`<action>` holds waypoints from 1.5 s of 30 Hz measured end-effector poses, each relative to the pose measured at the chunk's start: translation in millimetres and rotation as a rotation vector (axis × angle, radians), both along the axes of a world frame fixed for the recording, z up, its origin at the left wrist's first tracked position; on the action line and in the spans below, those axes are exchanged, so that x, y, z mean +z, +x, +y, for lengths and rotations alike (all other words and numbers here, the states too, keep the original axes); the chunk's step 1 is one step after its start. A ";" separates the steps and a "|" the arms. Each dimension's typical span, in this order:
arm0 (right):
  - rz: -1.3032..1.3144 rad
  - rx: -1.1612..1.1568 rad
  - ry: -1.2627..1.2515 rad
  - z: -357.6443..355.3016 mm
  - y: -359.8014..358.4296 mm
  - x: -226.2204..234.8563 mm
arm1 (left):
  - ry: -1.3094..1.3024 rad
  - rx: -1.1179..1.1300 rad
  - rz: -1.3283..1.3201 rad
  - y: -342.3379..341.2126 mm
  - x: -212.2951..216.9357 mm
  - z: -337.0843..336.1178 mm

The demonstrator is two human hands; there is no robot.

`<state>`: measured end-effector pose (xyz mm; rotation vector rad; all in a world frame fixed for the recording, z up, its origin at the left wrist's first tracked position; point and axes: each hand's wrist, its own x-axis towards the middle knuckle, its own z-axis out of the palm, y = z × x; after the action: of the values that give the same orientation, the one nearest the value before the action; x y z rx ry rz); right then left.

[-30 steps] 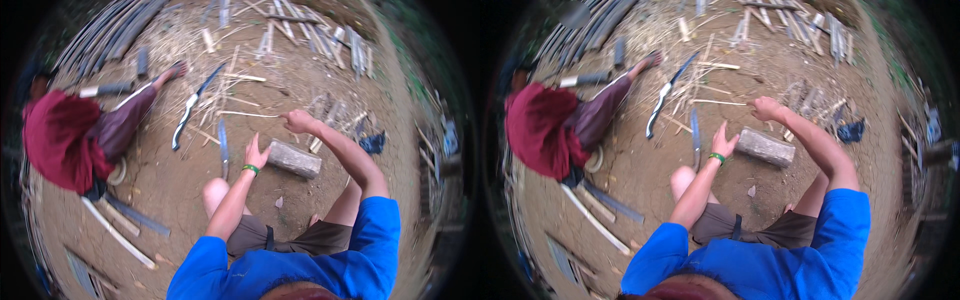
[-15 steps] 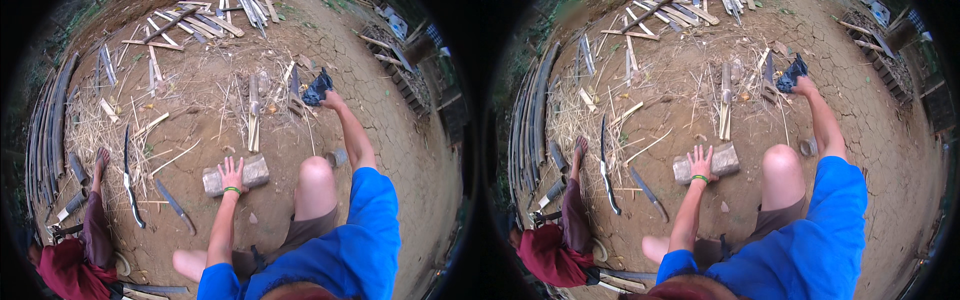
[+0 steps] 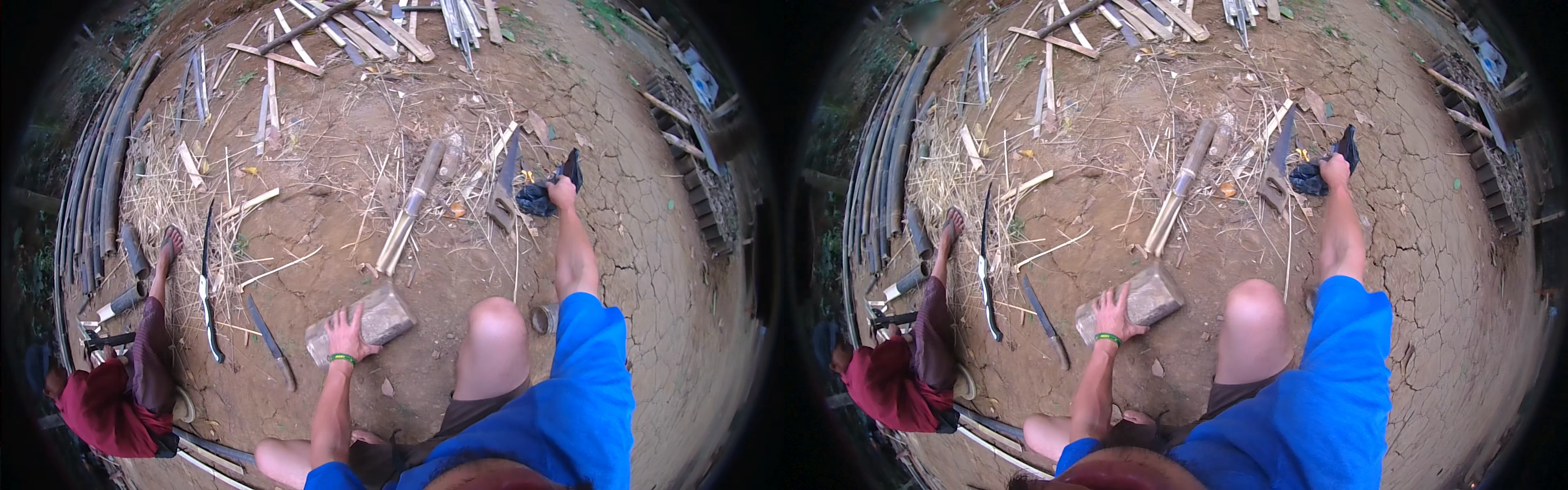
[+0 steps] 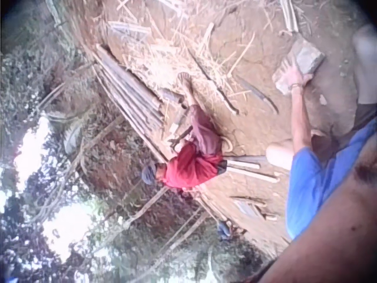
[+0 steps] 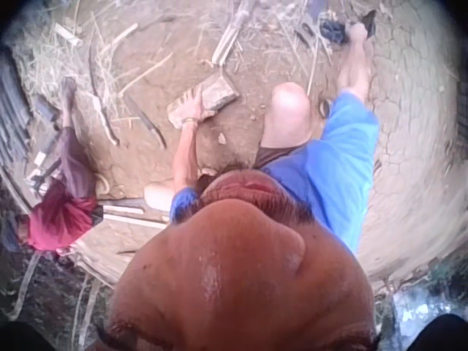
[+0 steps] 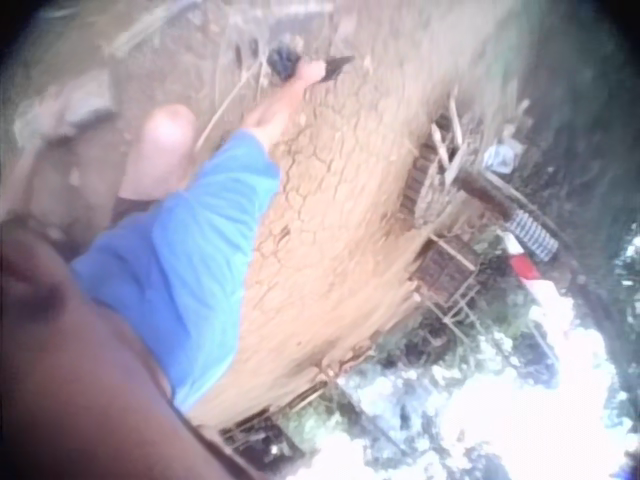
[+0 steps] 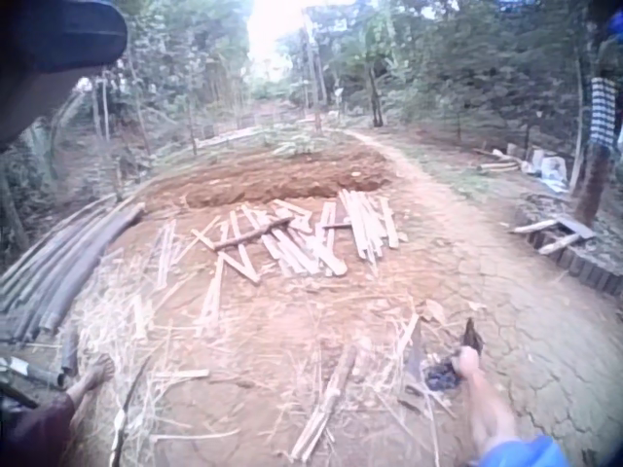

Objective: The person works on a small wooden structure made of slats, using a hammer to tap pieces into place and a knife to scrape or smooth the surface. They also handle a black plastic bag and move the wooden structure to a different spot on the ground.

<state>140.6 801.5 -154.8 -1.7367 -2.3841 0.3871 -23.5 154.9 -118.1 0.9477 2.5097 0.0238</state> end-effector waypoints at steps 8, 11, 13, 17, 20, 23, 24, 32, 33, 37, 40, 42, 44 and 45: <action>0.301 0.367 0.131 -45.9 -36.2 101.3 | -0.003 0.865 0.182 1.5 -17.2 -50.2; 0.338 0.598 0.109 -90.7 -60.8 153.3 | -0.073 0.835 0.155 1.5 -18.7 -48.0; 0.388 0.724 0.054 -121.5 -86.6 188.3 | -0.074 0.822 0.127 -2.6 -13.8 -43.5; 0.441 0.881 -0.011 -164.5 -154.6 215.1 | -0.028 0.768 -0.032 -12.3 -17.6 -66.6; 0.480 1.017 -0.069 -196.6 -205.5 211.5 | -0.083 0.827 -0.132 -16.6 -13.8 -58.0; 0.519 1.093 -0.123 -260.1 -252.5 205.1 | -0.060 0.827 -0.170 -20.9 -14.6 -66.4; 0.519 1.098 -0.133 -280.2 -261.6 198.3 | -0.057 0.821 -0.172 -21.1 -17.0 -67.9; 0.085 1.326 -0.099 -380.9 -238.9 75.5 | -0.073 0.809 -0.181 -21.0 -23.4 -66.2; -0.125 1.367 -0.078 -381.3 -234.1 66.5 | -0.076 0.809 -0.192 -20.3 -21.1 -64.3; 0.489 1.246 -0.084 -414.0 -261.9 106.5 | -0.061 0.839 -0.168 -17.9 -19.4 -72.4; 0.372 1.467 -0.288 -406.9 -301.4 72.1 | -0.053 0.837 -0.183 -17.7 -21.5 -69.5; -0.155 1.428 -0.350 -412.3 -320.7 48.8 | -0.063 0.837 -0.197 -21.7 -18.5 -65.9; -0.282 1.439 -0.221 -410.2 -335.0 -3.5 | -0.063 0.833 -0.200 -23.6 -17.0 -62.6; -0.157 1.463 -0.269 -410.8 -343.4 -19.0 | -0.066 0.835 -0.202 -23.6 -16.8 -63.1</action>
<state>-202.7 390.7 -173.8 0.2971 -3.3599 0.7213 -47.1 91.8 -134.9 -0.1707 2.5037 0.2764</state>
